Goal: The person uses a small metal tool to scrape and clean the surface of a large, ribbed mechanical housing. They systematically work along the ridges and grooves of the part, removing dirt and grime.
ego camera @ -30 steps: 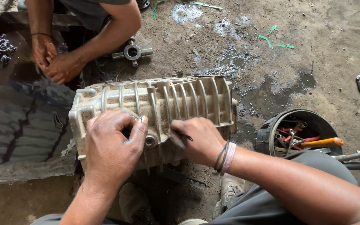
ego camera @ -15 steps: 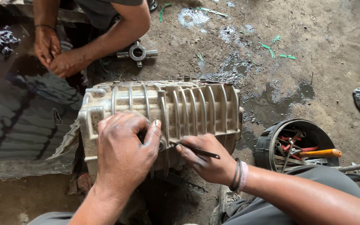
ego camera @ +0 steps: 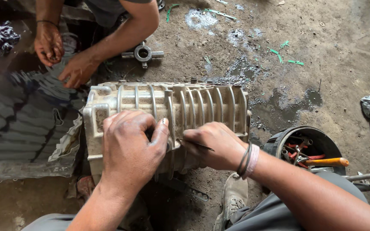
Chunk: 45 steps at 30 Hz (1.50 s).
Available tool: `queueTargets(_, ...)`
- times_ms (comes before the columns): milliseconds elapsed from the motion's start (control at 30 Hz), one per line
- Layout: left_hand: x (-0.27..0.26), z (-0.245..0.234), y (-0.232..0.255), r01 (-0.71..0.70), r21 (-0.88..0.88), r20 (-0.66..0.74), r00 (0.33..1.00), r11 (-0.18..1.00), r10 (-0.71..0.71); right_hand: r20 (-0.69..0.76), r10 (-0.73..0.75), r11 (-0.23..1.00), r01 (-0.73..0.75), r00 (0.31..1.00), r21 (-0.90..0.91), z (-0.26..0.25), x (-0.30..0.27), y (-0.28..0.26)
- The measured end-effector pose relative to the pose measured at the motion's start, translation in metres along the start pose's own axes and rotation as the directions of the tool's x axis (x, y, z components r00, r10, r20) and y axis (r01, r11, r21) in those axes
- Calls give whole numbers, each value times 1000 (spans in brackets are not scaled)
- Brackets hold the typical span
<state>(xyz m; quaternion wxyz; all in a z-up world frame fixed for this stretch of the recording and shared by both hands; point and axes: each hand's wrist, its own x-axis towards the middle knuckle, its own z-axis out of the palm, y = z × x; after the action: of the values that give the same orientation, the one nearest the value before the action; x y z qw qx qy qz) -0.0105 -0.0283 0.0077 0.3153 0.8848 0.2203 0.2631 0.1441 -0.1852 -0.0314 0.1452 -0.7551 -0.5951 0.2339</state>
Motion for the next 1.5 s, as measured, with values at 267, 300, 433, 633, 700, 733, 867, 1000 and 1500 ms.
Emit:
queueTargets(267, 11, 4, -7, 116, 20, 139, 983, 993, -117, -63, -45, 962, 26, 997, -271, -40, 36, 6)
queueTargets(300, 14, 3, -7, 128, 24, 149, 980, 991, -130, -63, -57, 959, 37, 996, -280, -41, 37, 2)
queueTargets(433, 11, 5, -8, 56, -40, 43, 998, 998, -54, -49, -347, 916, 327, 937, -234, -32, 30, -11)
queueTargets(633, 11, 8, -6, 43, -33, -24, 999, 999, -43, -59, -55, 968, 39, 997, -249, -31, 34, 2)
queueTargets(700, 12, 7, -6, 52, -28, -16, 998, 998, -53, -45, -148, 968, 136, 988, -209, -28, 37, 6)
queueTargets(733, 12, 7, -7, 43, -27, -28, 999, 999, -44, -19, -158, 967, 150, 987, -208, -27, 39, 8)
queueTargets(867, 9, 9, -7, 58, -30, -19, 998, 998, -59, -122, -140, 983, 123, 983, -137, -19, 37, 10)
queueTargets(1000, 10, 7, -7, 60, -23, -15, 998, 998, -60, -117, -6, 997, -3, 993, -81, -19, 37, 9)
queueTargets(1500, 12, 10, -10, 45, -34, -36, 998, 998, -46, -221, 290, 955, -296, 931, 8, 1, 38, 12)
